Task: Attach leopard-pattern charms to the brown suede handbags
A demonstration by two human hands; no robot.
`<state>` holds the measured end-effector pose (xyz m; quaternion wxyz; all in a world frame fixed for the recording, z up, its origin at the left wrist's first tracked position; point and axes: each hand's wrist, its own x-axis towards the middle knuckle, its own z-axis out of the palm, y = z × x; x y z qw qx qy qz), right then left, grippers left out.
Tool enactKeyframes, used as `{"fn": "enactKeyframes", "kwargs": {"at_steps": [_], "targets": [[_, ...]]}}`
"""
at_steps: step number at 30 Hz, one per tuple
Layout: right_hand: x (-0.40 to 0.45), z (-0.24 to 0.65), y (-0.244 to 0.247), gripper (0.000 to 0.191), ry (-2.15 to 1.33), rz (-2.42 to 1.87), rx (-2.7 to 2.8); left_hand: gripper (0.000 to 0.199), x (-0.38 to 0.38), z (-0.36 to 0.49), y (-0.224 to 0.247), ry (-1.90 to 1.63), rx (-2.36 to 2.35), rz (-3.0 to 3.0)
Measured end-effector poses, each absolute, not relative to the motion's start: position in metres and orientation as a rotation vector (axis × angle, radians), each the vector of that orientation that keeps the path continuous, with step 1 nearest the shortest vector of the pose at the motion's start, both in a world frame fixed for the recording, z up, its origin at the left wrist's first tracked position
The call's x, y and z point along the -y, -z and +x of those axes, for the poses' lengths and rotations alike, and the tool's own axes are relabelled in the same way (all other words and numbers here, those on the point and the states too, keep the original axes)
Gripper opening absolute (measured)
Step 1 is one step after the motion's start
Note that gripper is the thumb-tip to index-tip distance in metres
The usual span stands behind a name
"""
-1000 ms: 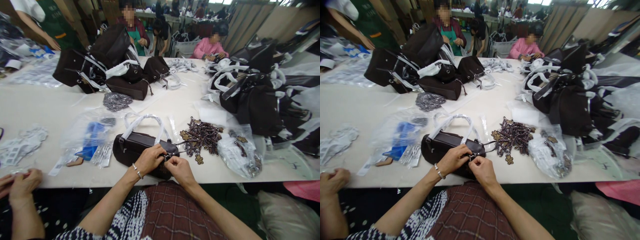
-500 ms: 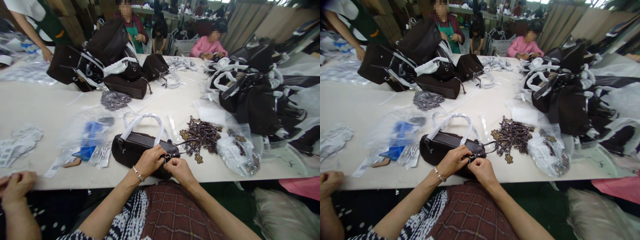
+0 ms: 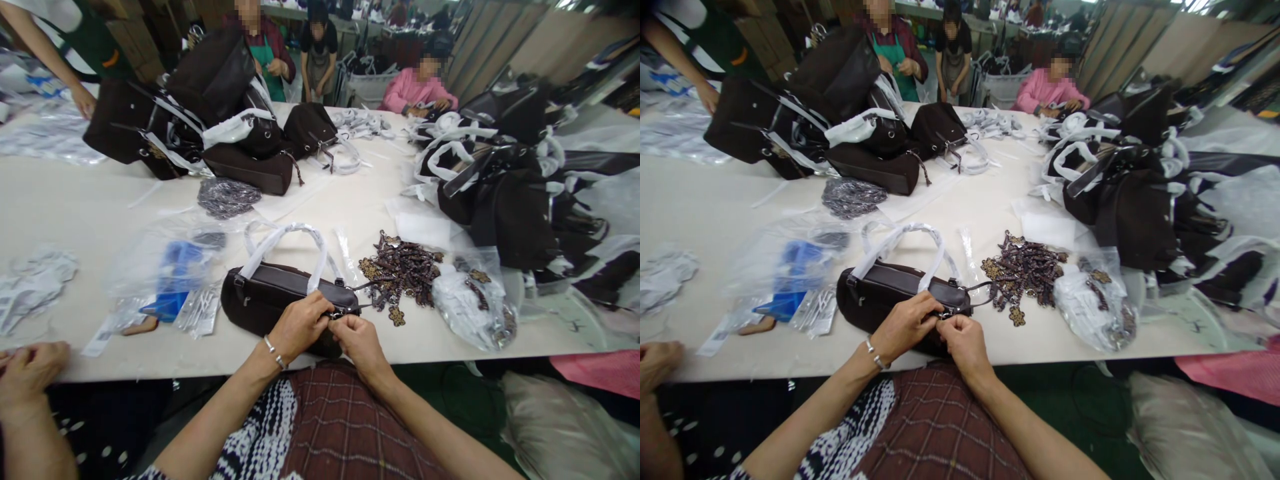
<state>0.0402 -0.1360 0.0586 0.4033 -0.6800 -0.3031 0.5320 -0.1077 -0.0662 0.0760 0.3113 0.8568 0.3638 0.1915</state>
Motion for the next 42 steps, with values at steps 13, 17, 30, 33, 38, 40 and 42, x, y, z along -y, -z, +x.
{"fn": "enactKeyframes", "kwargs": {"at_steps": [13,17,30,33,38,40,42], "targets": [[0.131,0.041,-0.066,0.030,-1.308,-1.776,0.862,0.003,0.055,-0.095,-0.098,-0.268,-1.137,2.219],[0.133,0.049,-0.074,0.028,-1.331,-1.697,0.843,0.006,0.063,-0.091,-0.102,-0.427,-1.116,2.122],[0.124,0.062,-0.080,0.030,-1.224,-1.545,0.915,0.016,0.070,-0.078,-0.100,-0.666,-0.948,1.600],[0.128,0.066,-0.080,0.029,-1.223,-1.513,0.882,0.020,0.072,-0.078,-0.095,-0.597,-0.921,1.450],[0.129,0.069,-0.082,0.026,-1.141,-1.524,0.920,0.013,0.072,-0.073,-0.091,-0.596,-0.981,1.487],[0.128,0.073,-0.082,0.025,-1.155,-1.506,0.891,0.013,0.072,-0.071,-0.091,-0.594,-1.023,1.581],[0.128,0.077,-0.083,0.026,-1.177,-1.436,0.802,0.014,0.073,-0.069,-0.093,-0.635,-1.057,1.747]]}}
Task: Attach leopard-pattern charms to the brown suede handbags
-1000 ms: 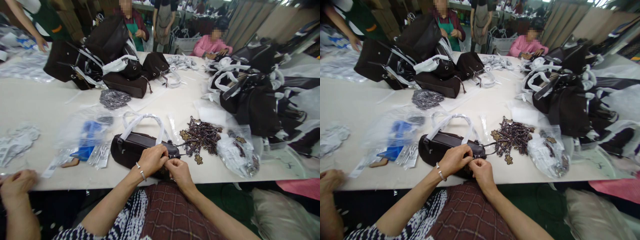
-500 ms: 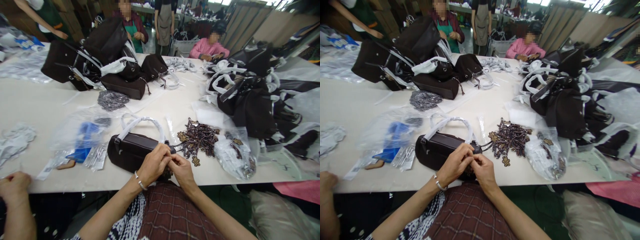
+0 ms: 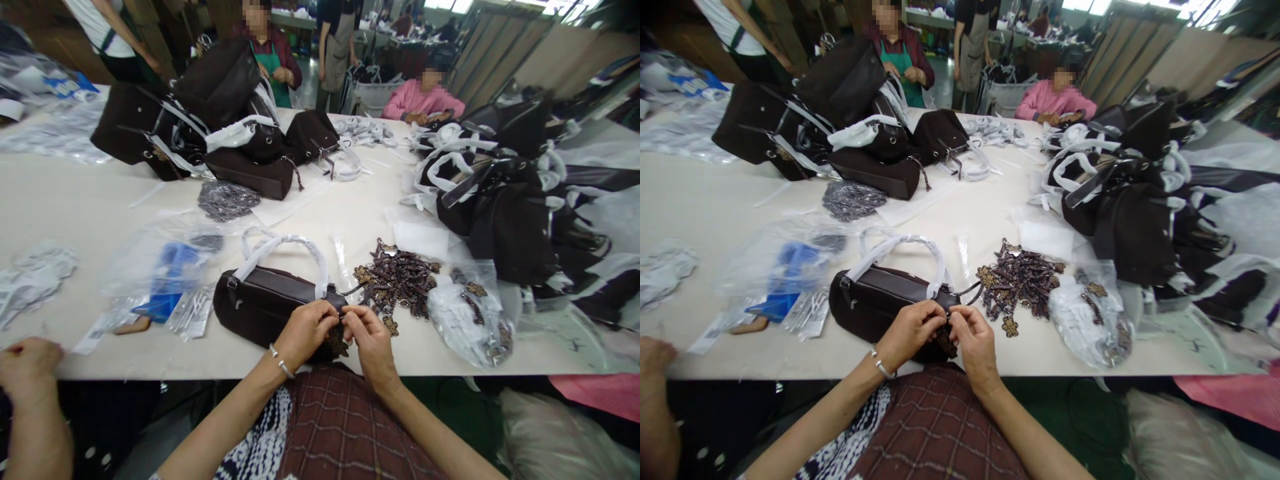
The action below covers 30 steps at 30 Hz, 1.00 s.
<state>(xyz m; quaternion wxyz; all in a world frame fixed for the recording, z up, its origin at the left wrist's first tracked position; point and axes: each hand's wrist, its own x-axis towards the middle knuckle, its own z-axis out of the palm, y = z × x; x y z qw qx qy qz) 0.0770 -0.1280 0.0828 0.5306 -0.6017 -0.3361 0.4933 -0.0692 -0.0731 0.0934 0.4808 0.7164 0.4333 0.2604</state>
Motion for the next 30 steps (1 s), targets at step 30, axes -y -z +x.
{"fn": "enactKeyframes", "kwargs": {"at_steps": [30], "targets": [[0.131,0.076,-0.106,0.031,-1.403,-1.264,0.422,0.022,0.094,-0.069,-0.082,-0.619,-0.732,1.170]]}}
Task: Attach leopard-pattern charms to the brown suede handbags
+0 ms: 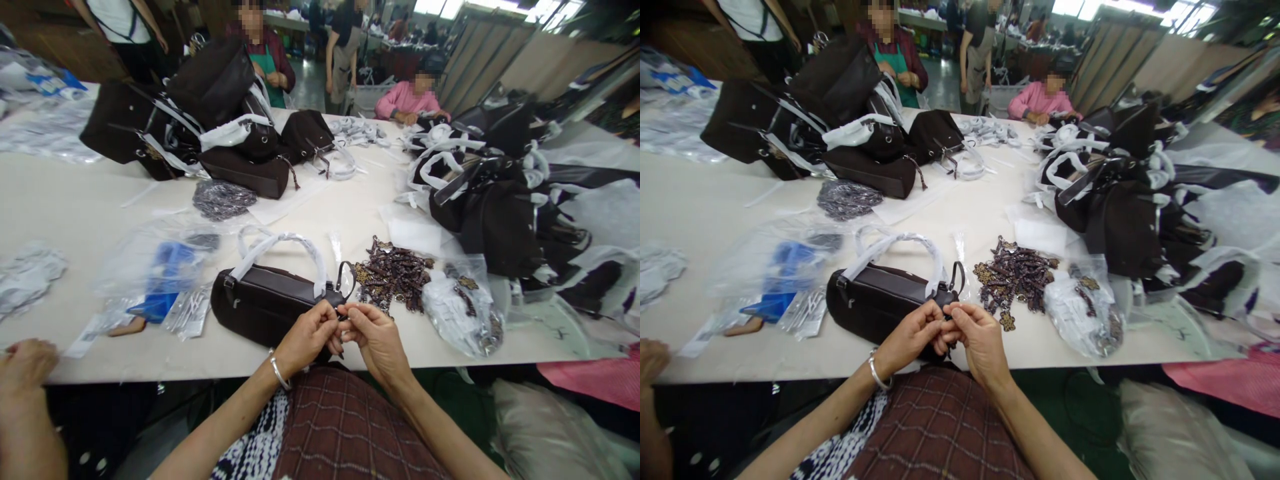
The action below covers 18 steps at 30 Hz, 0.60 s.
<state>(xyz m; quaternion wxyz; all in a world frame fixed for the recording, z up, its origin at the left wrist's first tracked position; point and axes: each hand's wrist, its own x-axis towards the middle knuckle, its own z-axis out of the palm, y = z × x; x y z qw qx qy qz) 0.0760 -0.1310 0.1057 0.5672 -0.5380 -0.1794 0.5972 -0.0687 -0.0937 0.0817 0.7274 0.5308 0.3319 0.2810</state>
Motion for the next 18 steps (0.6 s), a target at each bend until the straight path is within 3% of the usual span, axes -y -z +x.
{"fn": "enactKeyframes", "kwargs": {"at_steps": [9,18], "targets": [[0.139,0.081,-0.105,0.029,-1.385,-1.247,0.512,0.022,0.092,-0.080,-0.095,-0.700,-0.840,1.140],[0.145,0.079,-0.095,0.028,-1.379,-1.365,0.680,0.017,0.103,-0.075,-0.105,-0.812,-1.016,1.604]]}}
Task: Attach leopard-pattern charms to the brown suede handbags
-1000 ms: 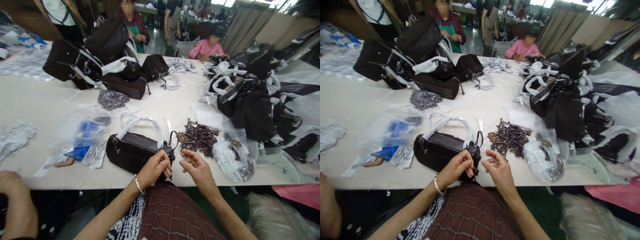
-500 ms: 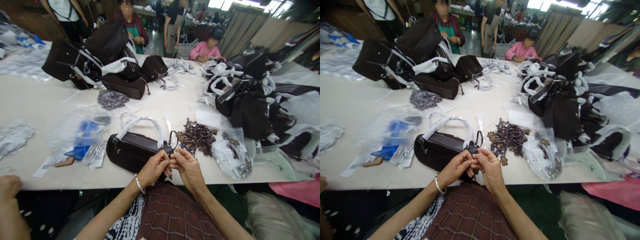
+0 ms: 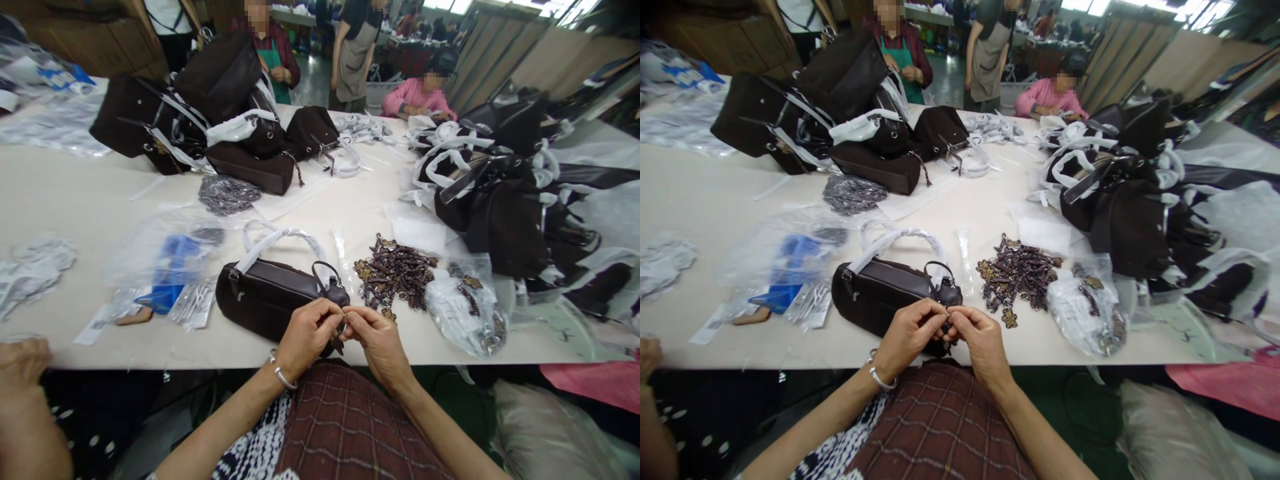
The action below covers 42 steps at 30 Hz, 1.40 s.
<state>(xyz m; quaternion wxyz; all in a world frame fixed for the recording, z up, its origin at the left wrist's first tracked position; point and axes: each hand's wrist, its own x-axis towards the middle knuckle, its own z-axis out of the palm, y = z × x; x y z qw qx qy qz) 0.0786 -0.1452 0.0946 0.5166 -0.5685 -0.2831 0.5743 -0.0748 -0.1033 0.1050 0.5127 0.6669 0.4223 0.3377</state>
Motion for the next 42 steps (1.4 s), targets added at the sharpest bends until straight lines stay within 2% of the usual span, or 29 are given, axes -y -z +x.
{"fn": "enactKeyframes", "kwargs": {"at_steps": [28,35,42], "targets": [[0.143,0.074,-0.105,0.018,-1.032,-1.559,1.063,0.016,0.105,-0.071,-0.097,-0.836,-1.080,1.646],[0.139,0.084,-0.108,0.027,-1.216,-1.557,0.957,0.016,0.106,-0.072,-0.093,-0.852,-1.080,1.657],[0.137,0.087,-0.112,0.018,-1.159,-1.565,1.108,0.018,0.102,-0.070,-0.097,-0.872,-1.035,1.620]]}}
